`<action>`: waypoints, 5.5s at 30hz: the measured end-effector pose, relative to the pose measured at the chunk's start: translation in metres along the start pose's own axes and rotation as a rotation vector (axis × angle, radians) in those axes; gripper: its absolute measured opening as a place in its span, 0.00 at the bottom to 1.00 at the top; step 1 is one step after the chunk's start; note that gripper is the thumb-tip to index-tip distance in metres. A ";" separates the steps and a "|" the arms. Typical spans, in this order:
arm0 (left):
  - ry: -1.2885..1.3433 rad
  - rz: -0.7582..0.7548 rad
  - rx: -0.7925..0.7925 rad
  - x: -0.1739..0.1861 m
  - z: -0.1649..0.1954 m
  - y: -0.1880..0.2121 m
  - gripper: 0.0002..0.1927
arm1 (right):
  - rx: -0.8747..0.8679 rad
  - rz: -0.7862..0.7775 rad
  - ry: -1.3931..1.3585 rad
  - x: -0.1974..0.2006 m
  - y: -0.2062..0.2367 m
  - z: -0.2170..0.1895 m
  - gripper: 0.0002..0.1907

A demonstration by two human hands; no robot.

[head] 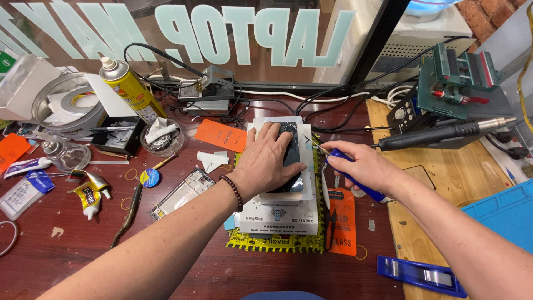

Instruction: The person pries the shattered glass screen off a smartphone resting on a box, working a thin pry tool around the edges of the cracked panel while holding the phone steady. They then peel the loosened glass away from the phone body and continue separating remaining pieces of the broken screen.

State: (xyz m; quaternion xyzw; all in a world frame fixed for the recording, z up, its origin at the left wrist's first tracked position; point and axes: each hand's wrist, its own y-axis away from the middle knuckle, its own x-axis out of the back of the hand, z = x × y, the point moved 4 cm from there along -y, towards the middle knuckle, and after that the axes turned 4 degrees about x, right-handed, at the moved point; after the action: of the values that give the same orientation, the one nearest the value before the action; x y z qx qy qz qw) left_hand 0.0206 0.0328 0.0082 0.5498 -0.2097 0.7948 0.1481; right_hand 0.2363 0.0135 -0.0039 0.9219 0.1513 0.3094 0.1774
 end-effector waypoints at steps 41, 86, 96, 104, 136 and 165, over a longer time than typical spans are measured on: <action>0.070 0.238 0.041 -0.007 -0.017 -0.032 0.09 | 0.094 0.041 -0.240 0.005 0.014 0.024 0.26; 1.160 -0.729 0.583 0.021 -0.056 0.052 0.09 | 0.270 -0.361 0.424 -0.020 0.052 -0.082 0.30; 0.919 -0.651 0.504 0.038 -0.064 0.060 0.13 | 0.297 -0.335 0.410 -0.027 0.051 -0.093 0.31; 0.847 -0.579 0.523 0.043 -0.103 0.067 0.15 | 0.315 -0.292 0.513 -0.018 0.047 -0.089 0.31; 0.532 0.184 0.614 -0.038 -0.116 -0.014 0.25 | -0.011 0.283 -0.327 -0.022 0.031 0.003 0.33; 0.855 -0.421 0.667 -0.005 -0.077 -0.084 0.12 | -0.155 0.233 -0.776 -0.066 0.026 0.011 0.23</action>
State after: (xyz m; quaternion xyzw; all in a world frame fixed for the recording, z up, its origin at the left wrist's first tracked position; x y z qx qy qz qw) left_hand -0.0007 0.1440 -0.0058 0.2266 0.2445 0.9228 0.1932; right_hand 0.1974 -0.0374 -0.0353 0.9650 -0.0562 -0.0329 0.2540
